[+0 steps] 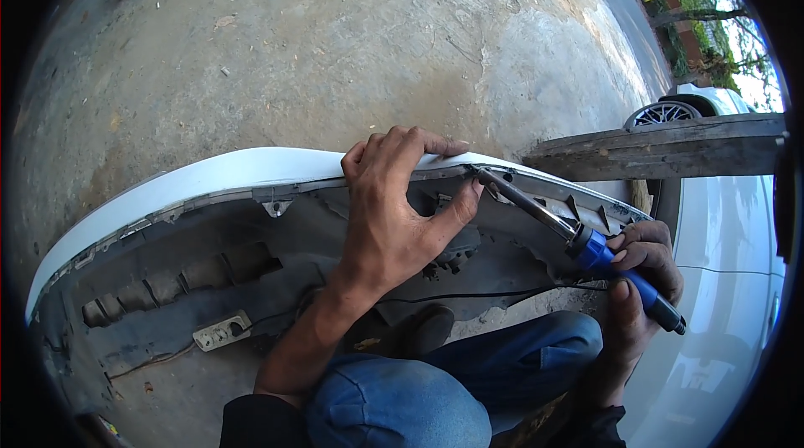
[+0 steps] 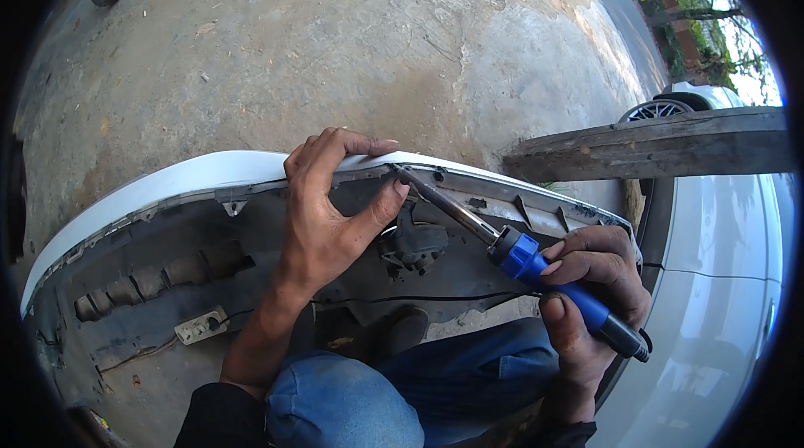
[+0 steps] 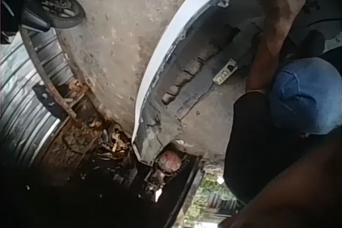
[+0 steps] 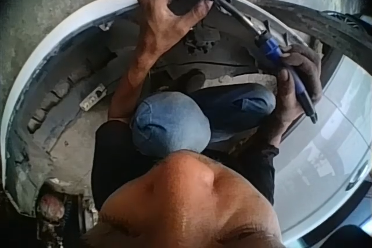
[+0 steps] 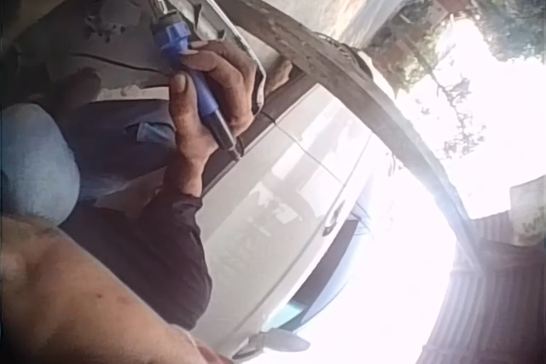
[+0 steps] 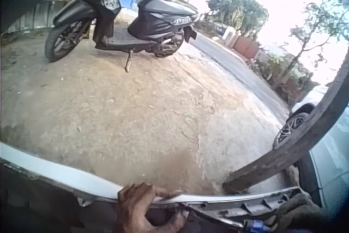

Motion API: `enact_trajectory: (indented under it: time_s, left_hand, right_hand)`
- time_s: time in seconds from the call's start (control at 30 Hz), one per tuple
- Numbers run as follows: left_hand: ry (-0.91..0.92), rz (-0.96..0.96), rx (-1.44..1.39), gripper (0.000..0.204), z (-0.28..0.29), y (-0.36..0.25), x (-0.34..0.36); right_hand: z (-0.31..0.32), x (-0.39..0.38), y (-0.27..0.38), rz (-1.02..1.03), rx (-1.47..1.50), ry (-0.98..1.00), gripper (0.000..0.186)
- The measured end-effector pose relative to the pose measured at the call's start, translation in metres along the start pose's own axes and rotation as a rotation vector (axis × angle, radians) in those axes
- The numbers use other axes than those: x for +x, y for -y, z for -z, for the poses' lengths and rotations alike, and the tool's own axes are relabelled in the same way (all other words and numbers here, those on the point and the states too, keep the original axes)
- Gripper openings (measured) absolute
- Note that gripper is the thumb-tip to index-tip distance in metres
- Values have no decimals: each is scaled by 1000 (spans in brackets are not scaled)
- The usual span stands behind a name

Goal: Repairing a white car bumper using a soldering iron to weld plastic and pliers to adjust clips.

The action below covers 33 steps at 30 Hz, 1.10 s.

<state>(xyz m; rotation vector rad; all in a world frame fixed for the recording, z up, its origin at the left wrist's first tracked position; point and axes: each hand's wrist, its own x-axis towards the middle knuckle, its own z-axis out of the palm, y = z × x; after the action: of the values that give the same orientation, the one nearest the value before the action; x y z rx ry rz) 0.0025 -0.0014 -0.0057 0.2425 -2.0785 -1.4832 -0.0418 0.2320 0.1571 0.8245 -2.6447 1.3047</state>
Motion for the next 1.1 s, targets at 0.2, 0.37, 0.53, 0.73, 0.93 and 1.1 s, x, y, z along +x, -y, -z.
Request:
enact_trajectory:
  time_s: [0.2, 0.37, 0.53, 0.73, 0.93, 1.1]
  left_hand:
    - [-15, -5, -13, 33, -1, 1, 0]
    - [-6, -3, -11, 31, 1, 0, 0]
    - [-4, -1, -7, 31, 0, 1, 0]
    - [-2, 4, -5, 30, 1, 1, 0]
    - [5, 12, -11, 29, 1, -1, 0]
    - [2, 4, -4, 31, 4, 0, 1]
  right_hand:
    - [0, 3, 1, 8, -8, 7, 40]
    - [-1, 3, 2, 1, 5, -1, 40]
    - [-1, 4, 1, 2, 6, 1, 40]
    - [-2, 4, 2, 8, 7, 7, 39]
    - [-1, 4, 1, 11, -10, 8, 39]
    - [0, 2, 0, -2, 2, 3, 40]
